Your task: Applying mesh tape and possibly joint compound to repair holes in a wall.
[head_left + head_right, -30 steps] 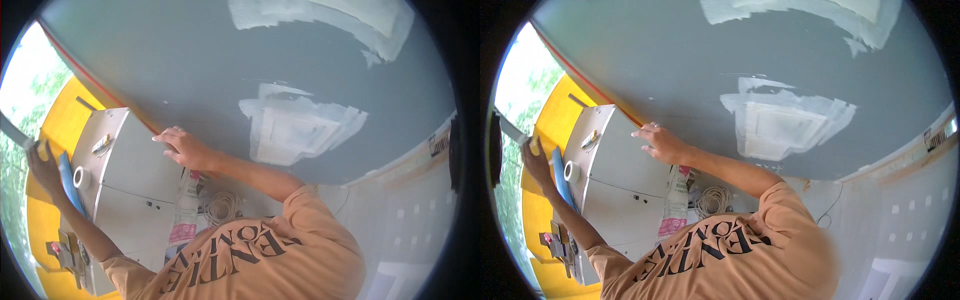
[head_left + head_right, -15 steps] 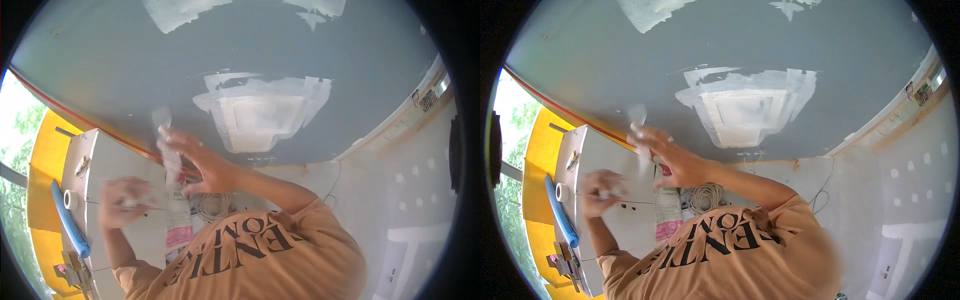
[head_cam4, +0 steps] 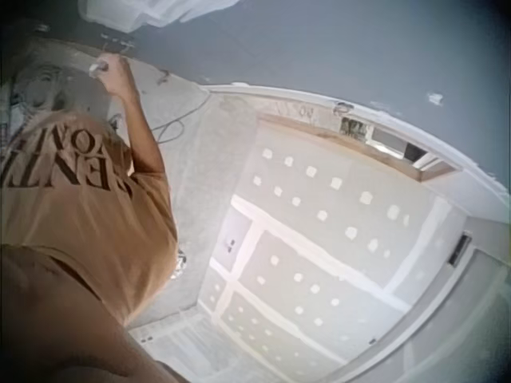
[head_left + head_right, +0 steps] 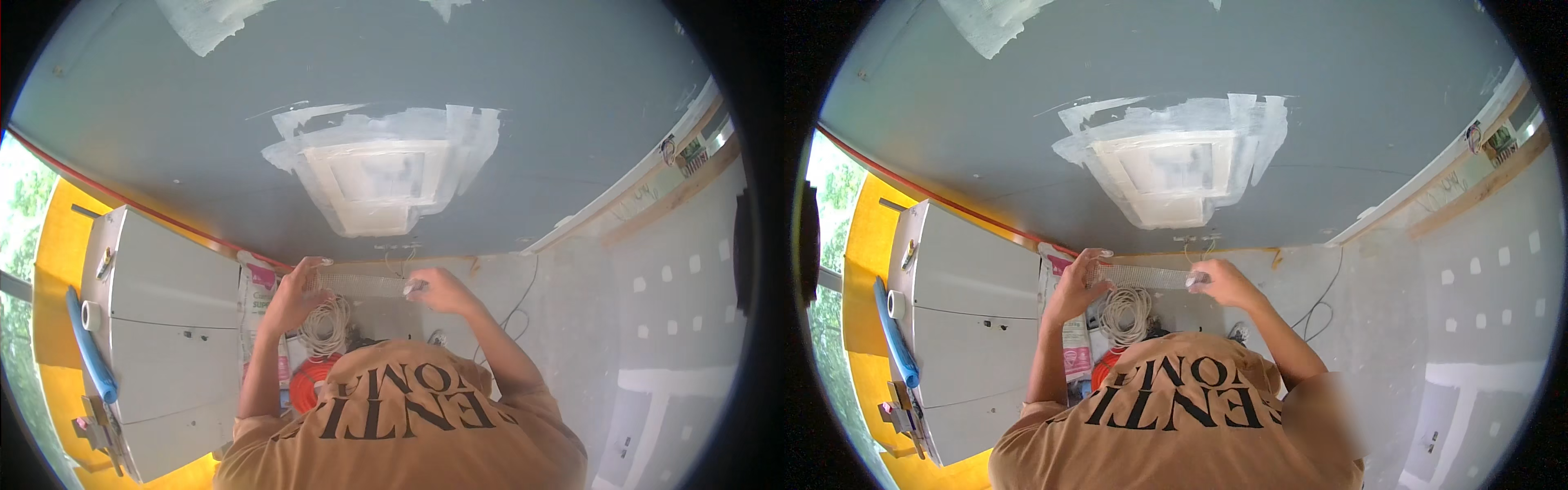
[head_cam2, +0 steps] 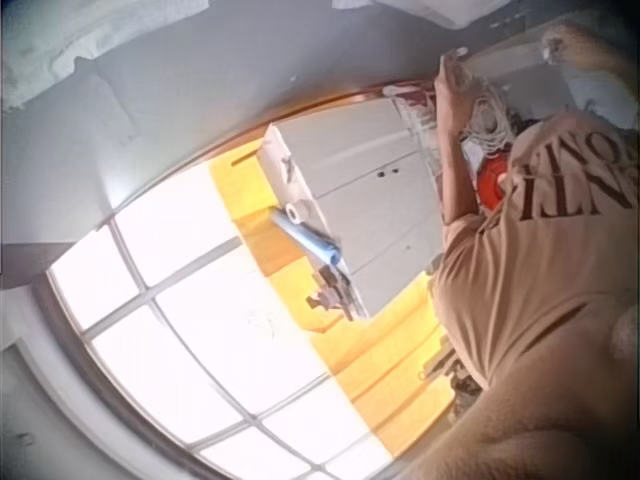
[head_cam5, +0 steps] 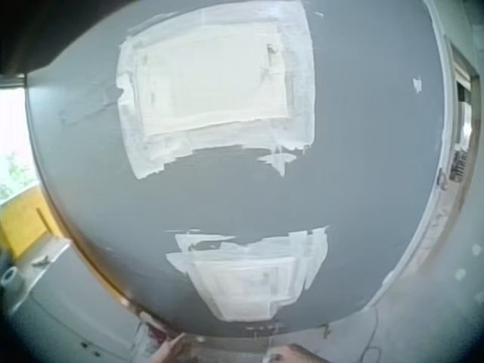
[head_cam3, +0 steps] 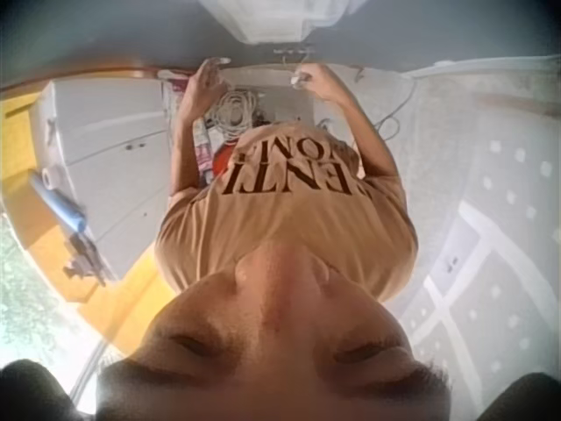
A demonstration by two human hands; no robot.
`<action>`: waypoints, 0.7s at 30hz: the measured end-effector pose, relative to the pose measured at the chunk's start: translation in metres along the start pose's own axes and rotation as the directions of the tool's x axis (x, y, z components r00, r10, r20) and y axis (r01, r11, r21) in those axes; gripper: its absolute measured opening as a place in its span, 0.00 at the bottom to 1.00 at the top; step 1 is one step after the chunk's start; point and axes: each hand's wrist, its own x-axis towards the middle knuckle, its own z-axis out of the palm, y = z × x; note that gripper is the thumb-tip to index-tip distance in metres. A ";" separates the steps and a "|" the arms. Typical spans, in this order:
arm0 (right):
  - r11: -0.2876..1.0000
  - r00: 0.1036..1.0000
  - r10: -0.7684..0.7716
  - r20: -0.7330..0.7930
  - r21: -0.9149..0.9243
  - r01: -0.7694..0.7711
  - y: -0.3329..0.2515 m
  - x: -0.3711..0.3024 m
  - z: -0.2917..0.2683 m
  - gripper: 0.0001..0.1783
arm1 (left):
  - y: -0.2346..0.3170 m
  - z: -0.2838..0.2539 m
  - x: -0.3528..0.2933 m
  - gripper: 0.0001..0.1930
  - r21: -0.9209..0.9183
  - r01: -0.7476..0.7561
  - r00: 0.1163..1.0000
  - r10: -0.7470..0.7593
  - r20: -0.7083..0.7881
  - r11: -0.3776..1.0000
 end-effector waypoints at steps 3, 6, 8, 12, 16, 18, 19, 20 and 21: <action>0.972 0.942 -0.197 -0.271 0.070 0.224 0.051 -0.003 -0.012 0.14 | -0.012 0.018 0.022 0.22 0.006 0.022 0.998 -0.021 -0.061 1.000; 0.948 0.828 -0.311 -0.467 -0.088 0.306 0.064 0.009 -0.025 0.15 | -0.070 0.031 0.050 0.15 -0.279 0.018 0.999 -0.031 -0.041 0.960; 0.971 0.806 -0.164 -0.568 0.050 0.233 0.058 0.023 -0.029 0.15 | -0.079 0.028 0.066 0.14 -0.265 0.000 0.997 -0.020 -0.073 0.964; 0.946 0.595 0.033 -0.803 0.218 0.241 0.057 0.071 -0.043 0.13 | -0.108 0.022 0.125 0.10 -0.222 -0.288 0.932 0.220 -0.286 0.932; 0.930 0.463 0.026 -0.886 0.191 0.314 0.058 0.115 -0.058 0.13 | -0.108 0.018 0.184 0.08 0.020 -0.280 0.868 0.262 -0.421 0.960; 0.937 0.302 -0.079 -0.950 0.033 0.349 0.075 0.134 -0.068 0.14 | -0.110 0.033 0.210 0.11 -0.343 -0.196 0.872 0.003 -0.490 0.919; 0.931 0.301 -0.102 -0.948 0.016 0.365 0.071 0.144 -0.073 0.14 | -0.109 0.035 0.218 0.11 -0.338 -0.211 0.860 0.011 -0.510 0.917; 0.891 0.277 -0.083 -0.957 0.053 0.450 0.069 0.154 -0.076 0.15 | -0.108 0.039 0.226 0.12 -0.320 -0.235 0.805 -0.001 -0.593 0.918; 0.843 0.256 -0.061 -0.965 0.087 0.531 0.067 0.163 -0.081 0.15 | -0.107 0.040 0.235 0.13 -0.303 -0.257 0.744 -0.013 -0.668 0.918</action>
